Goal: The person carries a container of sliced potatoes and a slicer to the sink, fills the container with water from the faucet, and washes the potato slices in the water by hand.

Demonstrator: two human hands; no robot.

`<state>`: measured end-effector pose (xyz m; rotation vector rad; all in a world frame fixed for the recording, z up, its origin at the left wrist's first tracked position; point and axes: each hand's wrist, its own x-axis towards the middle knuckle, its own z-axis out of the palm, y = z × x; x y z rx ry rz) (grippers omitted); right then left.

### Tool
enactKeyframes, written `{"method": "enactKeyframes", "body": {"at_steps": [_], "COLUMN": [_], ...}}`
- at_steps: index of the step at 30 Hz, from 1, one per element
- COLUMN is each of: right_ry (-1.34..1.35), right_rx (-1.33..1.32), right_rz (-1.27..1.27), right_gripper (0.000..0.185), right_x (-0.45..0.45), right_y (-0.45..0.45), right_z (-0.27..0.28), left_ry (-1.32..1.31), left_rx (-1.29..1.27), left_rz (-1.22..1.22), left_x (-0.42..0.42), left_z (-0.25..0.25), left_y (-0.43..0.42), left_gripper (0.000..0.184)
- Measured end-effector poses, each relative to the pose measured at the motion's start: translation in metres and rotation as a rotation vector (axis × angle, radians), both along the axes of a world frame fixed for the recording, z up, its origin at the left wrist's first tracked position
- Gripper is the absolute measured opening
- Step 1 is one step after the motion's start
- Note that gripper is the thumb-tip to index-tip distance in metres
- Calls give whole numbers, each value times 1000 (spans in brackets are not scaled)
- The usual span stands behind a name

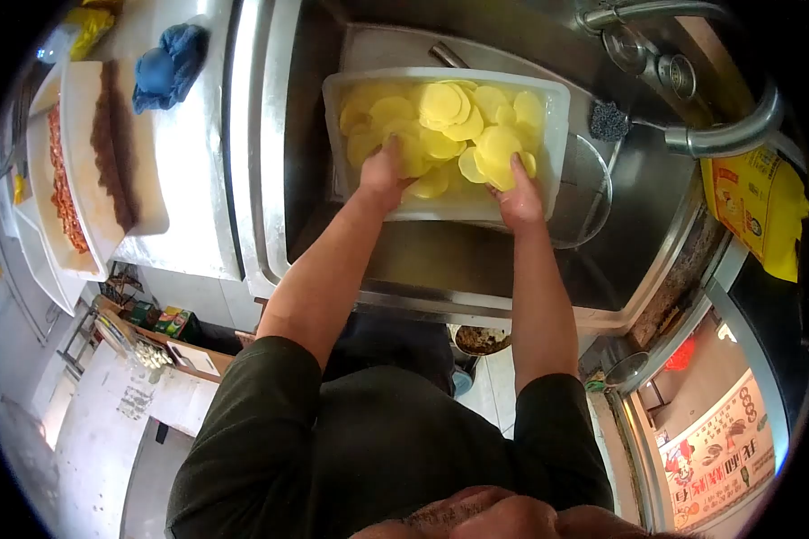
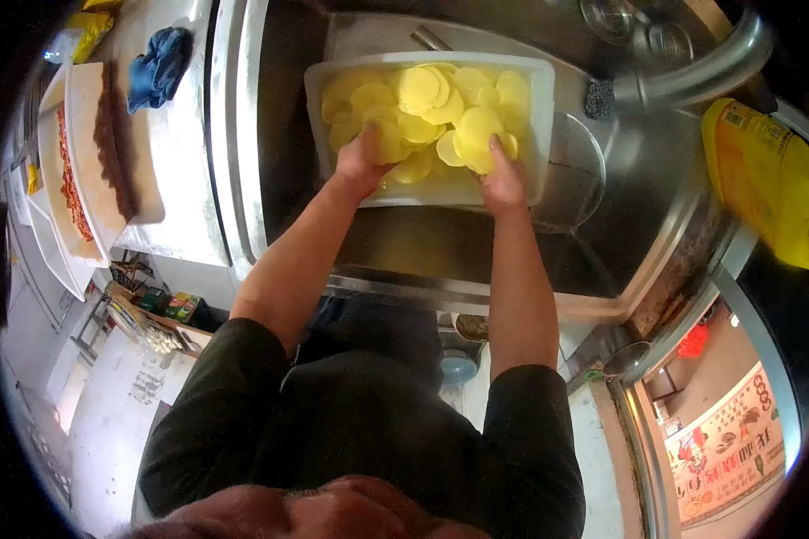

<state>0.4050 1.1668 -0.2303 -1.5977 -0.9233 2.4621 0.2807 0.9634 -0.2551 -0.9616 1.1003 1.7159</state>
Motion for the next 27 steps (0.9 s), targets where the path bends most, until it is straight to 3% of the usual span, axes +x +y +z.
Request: {"method": "enactKeyframes", "body": {"at_steps": [2,5,8,11,14,17,21,23,24,27], "right_ry": [70,127,80,32,43,-50,-242,-149,-104,-18], "right_rx": [-140,92,237,210,222,231,178,231,234,286], "right_rz": [-1,246,189,113,138,160,164,123,102,175], "right_gripper": [52,53,55,49,42,42,47,44,42,37], "right_x": [-6,-21,-38,-39,-22,-11,-16,-26,-31,-26], "right_y": [5,-4,-28,-25,-15,2,20,19,20,23], "right_z": [-11,-27,-28,-40,-41,-31,-18,-8,-4,-21], "left_ry": [1,-3,12,114,87,1,248,351,482,70], "left_rx": [76,145,148,-80,-150,-167,-577,-787,-733,-553], "left_rz": [74,279,315,112,68,229,-334,-569,-548,-935], "left_x": [4,17,29,26,11,-2,19,32,34,9], "left_z": [4,-5,-14,-25,-27,8,-29,-34,-31,14], "left_y": [8,21,23,21,7,7,-11,-11,-13,-2], "left_gripper": [48,49,48,44,46,39,45,50,50,50]}}
